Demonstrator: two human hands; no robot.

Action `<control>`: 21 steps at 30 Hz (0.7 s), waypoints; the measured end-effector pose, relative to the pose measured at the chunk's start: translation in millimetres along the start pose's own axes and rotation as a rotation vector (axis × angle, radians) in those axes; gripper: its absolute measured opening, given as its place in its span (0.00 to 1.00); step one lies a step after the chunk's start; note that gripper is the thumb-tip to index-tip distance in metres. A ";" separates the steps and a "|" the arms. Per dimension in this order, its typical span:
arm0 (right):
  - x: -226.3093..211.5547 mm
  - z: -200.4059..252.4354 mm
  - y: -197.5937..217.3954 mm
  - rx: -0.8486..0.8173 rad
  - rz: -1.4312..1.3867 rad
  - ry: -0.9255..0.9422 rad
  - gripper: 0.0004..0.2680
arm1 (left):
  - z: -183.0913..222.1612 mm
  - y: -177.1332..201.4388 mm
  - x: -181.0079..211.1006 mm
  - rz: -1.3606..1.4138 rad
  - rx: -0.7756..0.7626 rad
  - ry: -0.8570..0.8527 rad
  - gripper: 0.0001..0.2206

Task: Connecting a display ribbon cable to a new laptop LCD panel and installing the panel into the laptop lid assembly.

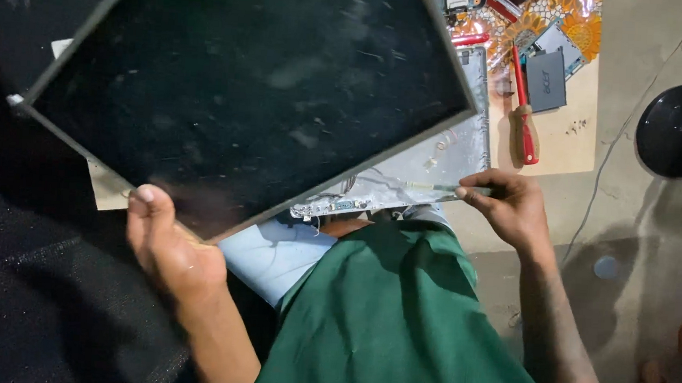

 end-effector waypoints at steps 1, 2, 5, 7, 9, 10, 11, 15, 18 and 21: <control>-8.0 2.1 -5.8 -0.099 0.072 0.050 0.07 | 4.4 -4.6 -2.0 0.005 -0.011 0.030 0.10; -15.3 4.9 -11.8 -0.198 0.143 0.100 0.06 | 8.7 -9.2 -3.8 0.010 -0.021 0.059 0.09; -43.5 3.3 -25.8 -0.314 0.262 0.364 0.05 | 32.4 -25.0 16.1 -0.075 -0.060 0.049 0.05; -52.7 2.9 -32.2 -0.345 0.299 0.423 0.03 | 27.6 -18.8 8.5 -0.081 -0.070 0.041 0.05; -60.5 3.7 -36.4 -0.375 0.336 0.485 0.02 | 25.7 -19.3 5.9 -0.084 -0.080 0.033 0.05; -62.1 4.9 -36.8 -0.371 0.372 0.510 0.02 | 26.9 -21.2 7.4 -0.086 -0.094 0.030 0.04; -63.4 6.2 -37.6 -0.367 0.407 0.534 0.03 | 27.9 -23.0 8.7 -0.088 -0.108 0.027 0.04; -45.5 3.2 -36.0 -0.346 0.447 0.599 0.03 | 29.3 -27.8 15.6 -0.093 -0.112 -0.024 0.04; -36.4 2.3 -38.0 -0.367 0.538 0.670 0.03 | 30.6 -29.3 17.6 -0.093 -0.124 -0.031 0.03; -28.0 0.0 -38.5 -0.387 0.485 0.696 0.02 | 30.0 -29.4 19.3 -0.101 -0.099 -0.021 0.04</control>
Point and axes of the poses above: each hand's wrist, its own z-axis away from the middle knuckle, its own y-axis out of the back of the hand, x = y × z, the point moved 8 cm from there along -z, towards the middle knuckle, and after that the axes turned 6 degrees about x, right-handed, at the moved point
